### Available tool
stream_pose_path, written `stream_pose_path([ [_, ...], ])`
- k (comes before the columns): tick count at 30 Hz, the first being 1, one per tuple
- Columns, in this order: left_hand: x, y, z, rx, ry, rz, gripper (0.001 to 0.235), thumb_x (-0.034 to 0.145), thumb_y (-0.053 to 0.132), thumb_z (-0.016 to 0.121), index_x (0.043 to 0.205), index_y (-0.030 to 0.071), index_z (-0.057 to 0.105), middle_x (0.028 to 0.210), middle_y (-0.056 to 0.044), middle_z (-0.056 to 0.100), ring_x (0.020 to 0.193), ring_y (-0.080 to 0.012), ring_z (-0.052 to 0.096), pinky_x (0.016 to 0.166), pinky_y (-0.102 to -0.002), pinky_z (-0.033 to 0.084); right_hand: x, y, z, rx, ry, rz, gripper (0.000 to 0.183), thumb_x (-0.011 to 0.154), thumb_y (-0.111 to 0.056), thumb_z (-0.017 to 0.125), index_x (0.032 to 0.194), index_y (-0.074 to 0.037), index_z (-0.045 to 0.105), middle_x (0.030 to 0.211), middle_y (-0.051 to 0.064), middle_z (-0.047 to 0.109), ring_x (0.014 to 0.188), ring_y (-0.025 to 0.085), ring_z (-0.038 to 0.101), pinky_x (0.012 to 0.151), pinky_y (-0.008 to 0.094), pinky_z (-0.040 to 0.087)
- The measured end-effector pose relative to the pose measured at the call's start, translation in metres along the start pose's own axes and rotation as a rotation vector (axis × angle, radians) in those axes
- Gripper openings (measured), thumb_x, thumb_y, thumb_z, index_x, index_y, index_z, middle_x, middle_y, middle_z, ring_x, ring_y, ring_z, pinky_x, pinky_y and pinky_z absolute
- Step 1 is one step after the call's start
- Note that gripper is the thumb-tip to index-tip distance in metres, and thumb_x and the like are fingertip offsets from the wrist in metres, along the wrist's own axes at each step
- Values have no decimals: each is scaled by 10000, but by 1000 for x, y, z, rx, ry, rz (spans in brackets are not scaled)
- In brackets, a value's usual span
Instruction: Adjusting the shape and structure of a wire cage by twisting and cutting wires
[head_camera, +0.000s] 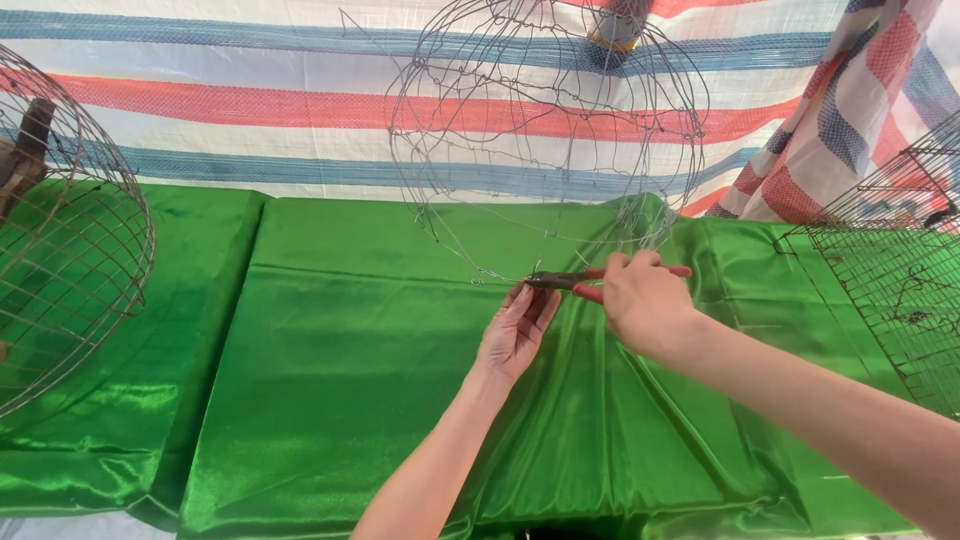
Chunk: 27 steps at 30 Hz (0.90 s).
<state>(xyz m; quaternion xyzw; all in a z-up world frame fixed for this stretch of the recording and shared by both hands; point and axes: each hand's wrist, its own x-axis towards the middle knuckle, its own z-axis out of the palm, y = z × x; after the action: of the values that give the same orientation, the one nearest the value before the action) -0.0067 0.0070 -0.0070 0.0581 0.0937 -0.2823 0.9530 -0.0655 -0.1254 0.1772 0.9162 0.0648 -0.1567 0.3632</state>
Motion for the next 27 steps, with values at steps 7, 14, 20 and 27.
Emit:
stream_pose_path([
  [7,2,0,-2,0,9,-3,153,927,-18,710,1053,48,765,1117,-218,746,1100,-332,713,1087,-483,558,-3,-4,8,115,73,104,425,901,-189,618,1178,131,571,1030,303,577,833,383,692,650,458,645],
  [14,1,-1,-2,13,29,17,158,929,-7,713,1068,46,767,1111,-219,747,1090,-336,716,1081,-491,558,3,-9,27,185,172,235,429,957,-182,576,1293,76,507,1156,340,577,810,360,746,630,458,648],
  [20,0,-3,-3,24,37,23,160,928,-4,715,1069,50,768,1110,-218,748,1088,-332,718,1078,-488,560,-2,-3,14,183,130,205,404,985,-188,546,1306,54,499,1159,330,585,781,326,747,600,434,652],
  [27,-2,-5,-3,8,47,36,151,929,3,716,1057,60,772,1087,-212,754,1087,-342,717,1077,-494,558,-1,-2,12,104,68,108,384,996,-191,489,1260,87,506,1072,323,606,700,291,745,577,402,650],
])
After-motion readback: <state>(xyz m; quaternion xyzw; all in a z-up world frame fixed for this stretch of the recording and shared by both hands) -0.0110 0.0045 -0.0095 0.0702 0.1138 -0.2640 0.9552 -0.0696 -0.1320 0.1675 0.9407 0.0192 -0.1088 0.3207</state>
